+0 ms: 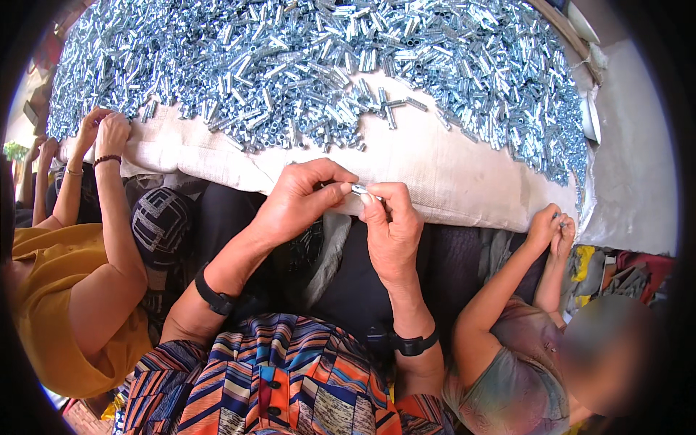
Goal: Assemble small metal hardware components by hand while sitting at a table.
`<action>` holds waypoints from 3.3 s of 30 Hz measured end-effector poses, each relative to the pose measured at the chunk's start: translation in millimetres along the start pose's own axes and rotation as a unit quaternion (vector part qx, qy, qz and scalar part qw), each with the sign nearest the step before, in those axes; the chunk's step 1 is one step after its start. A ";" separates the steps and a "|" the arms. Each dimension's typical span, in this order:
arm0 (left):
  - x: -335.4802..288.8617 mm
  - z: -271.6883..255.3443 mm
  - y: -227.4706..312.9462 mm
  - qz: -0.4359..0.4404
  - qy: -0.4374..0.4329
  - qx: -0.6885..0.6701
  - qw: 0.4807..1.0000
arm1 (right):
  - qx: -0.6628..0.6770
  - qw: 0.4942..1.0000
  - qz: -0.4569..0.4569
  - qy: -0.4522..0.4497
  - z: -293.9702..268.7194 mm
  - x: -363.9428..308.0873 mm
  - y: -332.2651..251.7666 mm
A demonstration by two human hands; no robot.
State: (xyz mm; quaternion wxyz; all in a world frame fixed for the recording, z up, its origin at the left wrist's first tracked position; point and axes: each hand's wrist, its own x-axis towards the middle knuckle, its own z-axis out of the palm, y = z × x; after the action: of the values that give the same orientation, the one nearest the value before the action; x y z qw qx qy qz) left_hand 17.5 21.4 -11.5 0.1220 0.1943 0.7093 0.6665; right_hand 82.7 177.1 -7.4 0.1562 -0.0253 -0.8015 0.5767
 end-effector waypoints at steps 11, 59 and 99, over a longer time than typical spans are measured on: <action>-16.7 -17.5 -3.9 0.080 0.116 0.328 0.934 | -0.270 0.949 -0.135 -0.095 25.2 25.2 -0.2; -14.5 -26.0 17.3 -0.119 -0.021 -0.283 0.951 | 0.105 0.979 0.072 -0.157 0.9 18.3 -20.9; 4.7 -36.6 -20.2 0.105 0.154 0.441 0.878 | -0.226 0.963 -0.138 -0.056 29.4 25.3 5.1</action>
State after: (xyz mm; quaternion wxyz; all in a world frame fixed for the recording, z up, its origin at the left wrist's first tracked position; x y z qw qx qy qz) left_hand -4.8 -10.2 -28.2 -0.1581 0.1961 0.9152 0.3146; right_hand 49.8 157.4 -14.9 0.1795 0.0827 -0.9140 0.3543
